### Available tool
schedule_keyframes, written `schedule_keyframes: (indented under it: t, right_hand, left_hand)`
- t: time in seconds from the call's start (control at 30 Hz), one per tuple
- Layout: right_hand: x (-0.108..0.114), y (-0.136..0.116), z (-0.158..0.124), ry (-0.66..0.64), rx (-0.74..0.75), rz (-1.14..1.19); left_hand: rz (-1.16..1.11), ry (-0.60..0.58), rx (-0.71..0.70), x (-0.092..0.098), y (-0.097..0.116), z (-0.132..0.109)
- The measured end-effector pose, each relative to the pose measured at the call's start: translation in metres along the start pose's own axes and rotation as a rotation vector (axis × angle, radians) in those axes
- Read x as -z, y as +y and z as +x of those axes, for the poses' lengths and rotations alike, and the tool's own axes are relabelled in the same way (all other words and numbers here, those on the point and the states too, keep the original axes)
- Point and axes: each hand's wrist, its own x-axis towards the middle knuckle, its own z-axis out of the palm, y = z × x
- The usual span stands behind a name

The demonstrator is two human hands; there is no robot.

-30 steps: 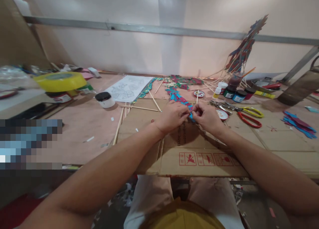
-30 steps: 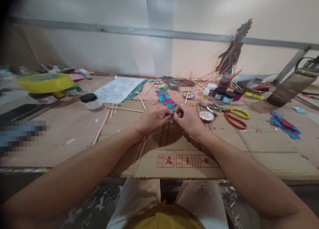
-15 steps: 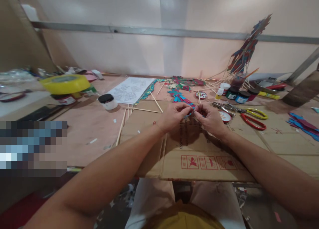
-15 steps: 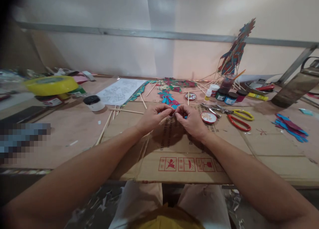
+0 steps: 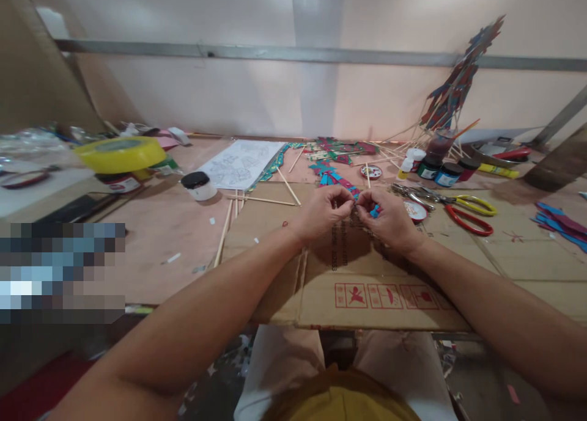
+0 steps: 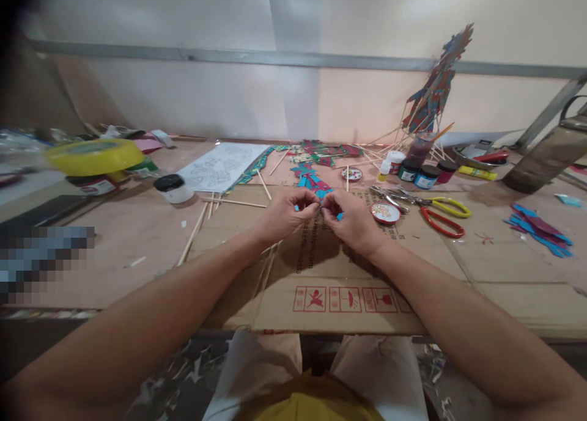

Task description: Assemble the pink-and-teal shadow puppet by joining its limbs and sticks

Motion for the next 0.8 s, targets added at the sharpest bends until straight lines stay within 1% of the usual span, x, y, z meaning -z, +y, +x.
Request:
schedule_keyframes:
  t: [0.07, 0.17, 0.3, 0.4, 0.47, 0.57, 0.63, 0.7, 0.8]
  right_hand:
    - [-0.001, 0.000, 0.000, 0.001, -0.007, -0.005]
    - [-0.002, 0.001, -0.001, -0.001, -0.024, 0.047]
    - [-0.001, 0.004, 0.000, -0.002, -0.033, 0.073]
    - [0.001, 0.004, 0.001, 0.004, -0.027, 0.042]
    - [0.001, 0.004, 0.001, 0.002, -0.024, 0.021]
    - [0.001, 0.004, 0.000, -0.024, -0.034, 0.029]
    - [0.001, 0.005, -0.001, -0.044, -0.038, 0.049]
    - [0.000, 0.007, -0.001, -0.050, -0.033, 0.064]
    - [-0.001, 0.008, -0.001, -0.040, -0.028, 0.059]
  left_hand:
    - [-0.013, -0.001, 0.007, -0.001, 0.000, 0.000]
    - [-0.013, -0.007, 0.018, -0.002, 0.000, 0.000]
    - [0.019, -0.076, -0.007, 0.003, -0.002, 0.005]
    - [0.088, -0.121, -0.029, 0.021, -0.008, 0.011]
    - [0.230, -0.146, -0.014, 0.040, -0.017, 0.014]
    - [0.520, -0.021, 0.098, 0.070, -0.035, 0.016]
    - [0.639, -0.004, 0.123, 0.083, -0.048, 0.016]
    - [0.682, -0.049, 0.075, 0.089, -0.058, 0.015]
    - [0.698, -0.148, 0.027, 0.088, -0.065, 0.013]
